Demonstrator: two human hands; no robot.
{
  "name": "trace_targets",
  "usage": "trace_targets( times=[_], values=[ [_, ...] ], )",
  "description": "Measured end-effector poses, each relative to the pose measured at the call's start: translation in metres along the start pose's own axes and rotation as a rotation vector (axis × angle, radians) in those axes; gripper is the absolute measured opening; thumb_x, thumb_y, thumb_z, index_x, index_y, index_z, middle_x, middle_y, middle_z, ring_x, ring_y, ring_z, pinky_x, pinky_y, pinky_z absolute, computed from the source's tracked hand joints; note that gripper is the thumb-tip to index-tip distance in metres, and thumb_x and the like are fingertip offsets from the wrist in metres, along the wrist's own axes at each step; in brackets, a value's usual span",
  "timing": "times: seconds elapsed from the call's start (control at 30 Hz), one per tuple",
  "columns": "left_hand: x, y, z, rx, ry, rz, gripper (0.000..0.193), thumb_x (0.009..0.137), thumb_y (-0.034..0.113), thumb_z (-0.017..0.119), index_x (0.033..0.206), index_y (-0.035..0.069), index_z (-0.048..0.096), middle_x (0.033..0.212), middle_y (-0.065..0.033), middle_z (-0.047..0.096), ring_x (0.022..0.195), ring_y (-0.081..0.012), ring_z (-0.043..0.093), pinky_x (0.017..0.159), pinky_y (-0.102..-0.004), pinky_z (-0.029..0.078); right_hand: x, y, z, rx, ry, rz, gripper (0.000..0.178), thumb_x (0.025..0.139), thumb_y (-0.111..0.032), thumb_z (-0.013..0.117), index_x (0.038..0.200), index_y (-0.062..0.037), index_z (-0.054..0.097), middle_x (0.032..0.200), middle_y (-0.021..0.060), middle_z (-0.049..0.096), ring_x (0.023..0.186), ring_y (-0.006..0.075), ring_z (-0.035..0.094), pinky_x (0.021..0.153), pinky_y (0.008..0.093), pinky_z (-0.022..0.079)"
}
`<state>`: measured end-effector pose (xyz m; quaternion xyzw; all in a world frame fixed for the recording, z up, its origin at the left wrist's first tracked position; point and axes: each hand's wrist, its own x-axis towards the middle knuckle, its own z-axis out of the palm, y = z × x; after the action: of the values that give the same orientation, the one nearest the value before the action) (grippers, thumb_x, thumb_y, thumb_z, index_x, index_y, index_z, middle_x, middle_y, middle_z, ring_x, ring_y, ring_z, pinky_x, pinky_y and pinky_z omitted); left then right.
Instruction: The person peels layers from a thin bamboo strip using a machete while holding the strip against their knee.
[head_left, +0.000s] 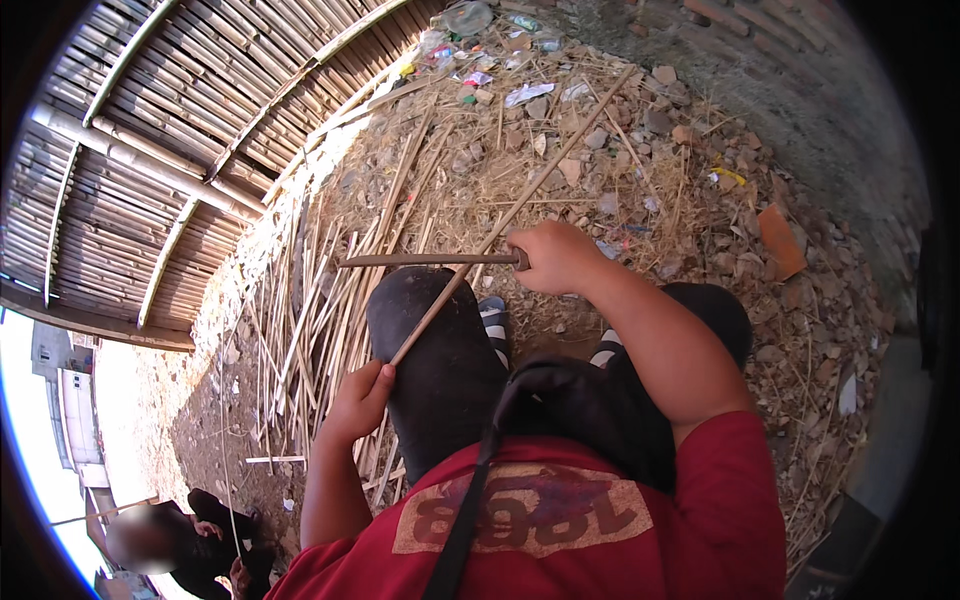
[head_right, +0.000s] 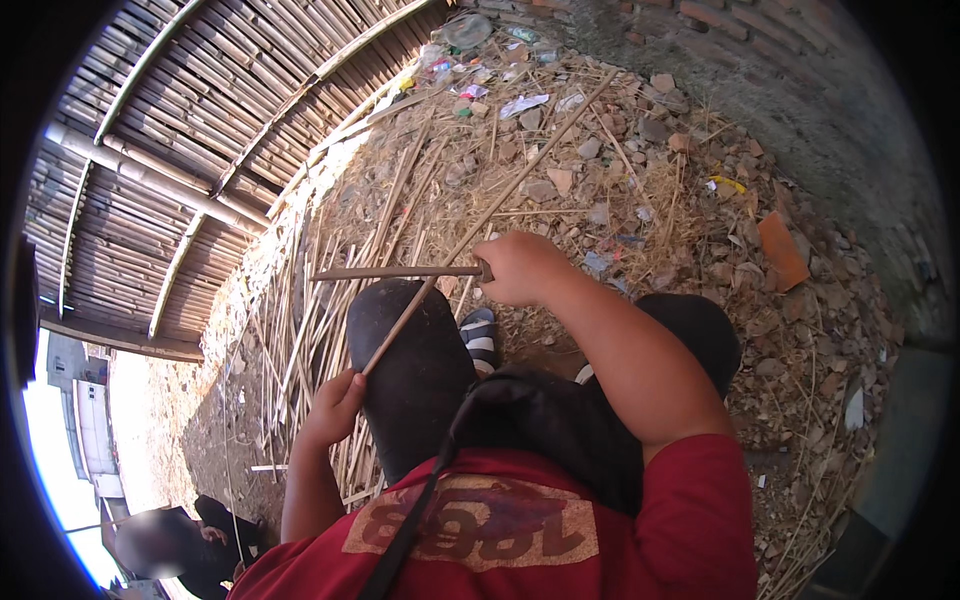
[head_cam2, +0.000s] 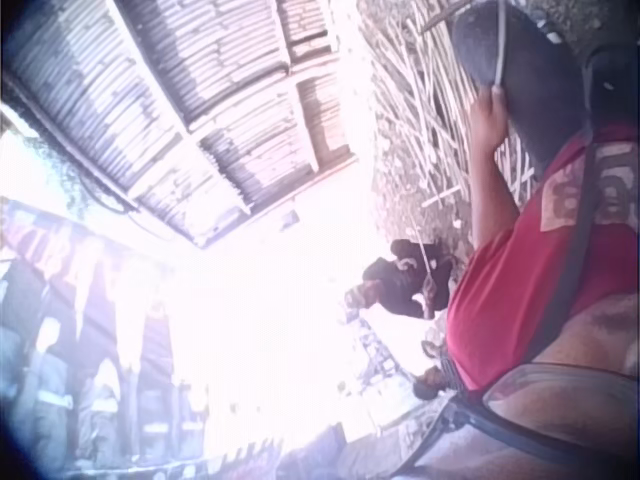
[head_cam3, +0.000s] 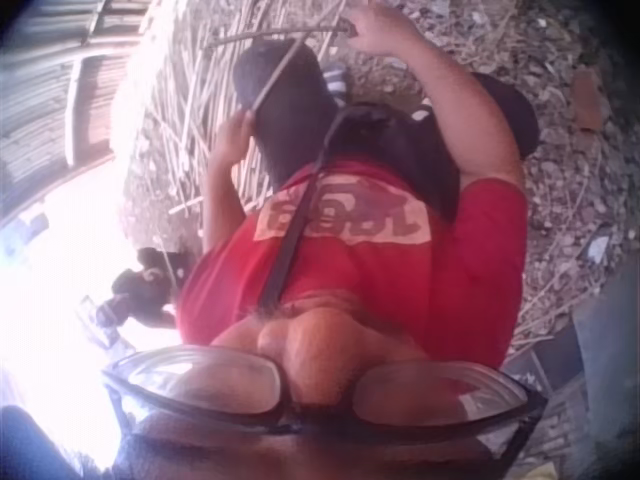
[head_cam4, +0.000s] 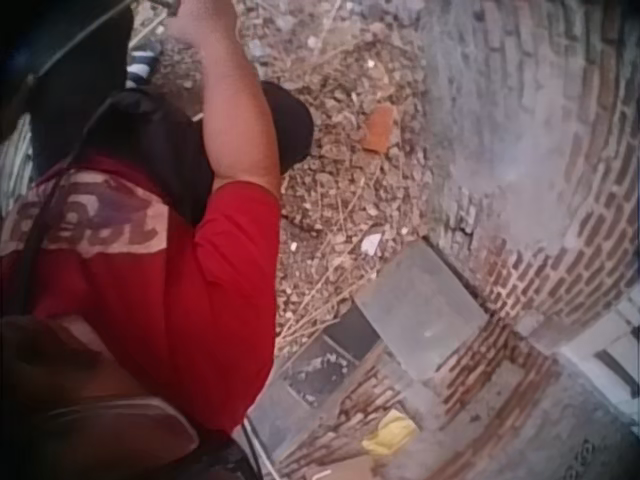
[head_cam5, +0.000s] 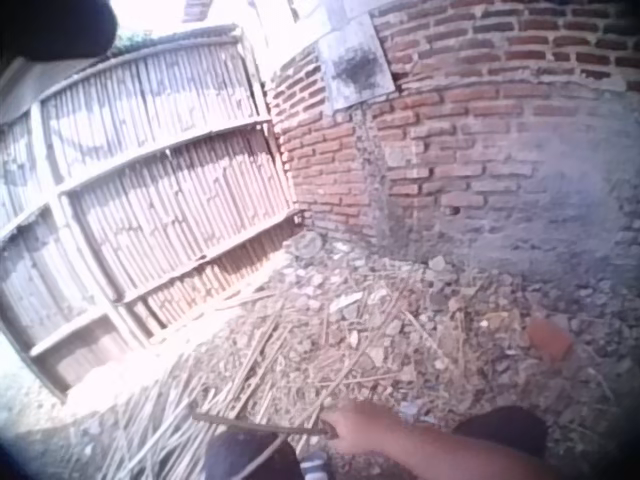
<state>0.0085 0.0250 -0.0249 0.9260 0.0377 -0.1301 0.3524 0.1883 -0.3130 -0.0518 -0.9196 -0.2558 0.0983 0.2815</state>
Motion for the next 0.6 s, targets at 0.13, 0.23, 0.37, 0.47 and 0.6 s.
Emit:
trace_targets(
  times=[0.13,0.23,0.37,0.47,0.6],
  values=[
    [0.006,0.000,-0.003,-0.123,-0.084,-0.083,0.043,0.106,0.037,0.054,0.084,0.000,0.058,0.072,-0.0007,0.053,0.072,-0.0102,0.047,0.063,-0.0335,0.042,0.007,0.017,0.012,0.096,0.030,0.039,0.027,0.074,-0.025,0.071,0.096,-0.0091,0.069,0.085,0.0146,0.070,0.086,0.0361,0.069,0.075,0.0490,0.055],
    [0.011,-0.007,-0.004,-0.159,-0.120,-0.138,0.041,0.106,0.036,0.053,0.084,0.001,0.058,0.071,0.0007,0.051,0.070,-0.0096,0.046,0.063,-0.0320,0.041,0.009,0.017,0.016,0.078,0.072,0.044,0.027,0.074,-0.025,0.071,0.096,-0.0093,0.069,0.085,0.0141,0.070,0.085,0.0365,0.069,0.076,0.0487,0.055],
    [0.016,-0.017,-0.010,-0.189,-0.179,-0.170,0.041,0.107,0.036,0.052,0.084,0.002,0.059,0.070,0.0018,0.050,0.068,-0.0092,0.045,0.062,-0.0302,0.040,0.008,-0.004,0.012,-0.115,-0.032,0.011,0.025,0.074,-0.023,0.070,0.094,-0.0085,0.070,0.086,0.0158,0.070,0.086,0.0374,0.069,0.076,0.0488,0.055],
    [0.018,-0.003,-0.014,-0.207,-0.205,-0.181,0.042,0.108,0.038,0.048,0.084,0.005,0.058,0.071,0.0039,0.050,0.066,-0.0077,0.045,0.060,-0.0278,0.040,0.014,0.020,0.014,0.003,-0.031,0.118,0.025,0.074,-0.023,0.069,0.094,-0.0082,0.070,0.087,0.0171,0.070,0.088,0.0376,0.069,0.077,0.0490,0.055],
    [0.013,-0.007,-0.010,-0.103,-0.120,-0.152,0.047,0.108,0.039,0.047,0.084,0.000,0.059,0.070,-0.0068,0.057,0.066,-0.0182,0.054,0.064,-0.0363,0.044,0.014,0.012,0.012,0.057,-0.022,0.122,0.029,0.073,-0.024,0.069,0.097,-0.0074,0.071,0.089,0.0180,0.070,0.091,0.0377,0.069,0.080,0.0485,0.055]
  ],
)
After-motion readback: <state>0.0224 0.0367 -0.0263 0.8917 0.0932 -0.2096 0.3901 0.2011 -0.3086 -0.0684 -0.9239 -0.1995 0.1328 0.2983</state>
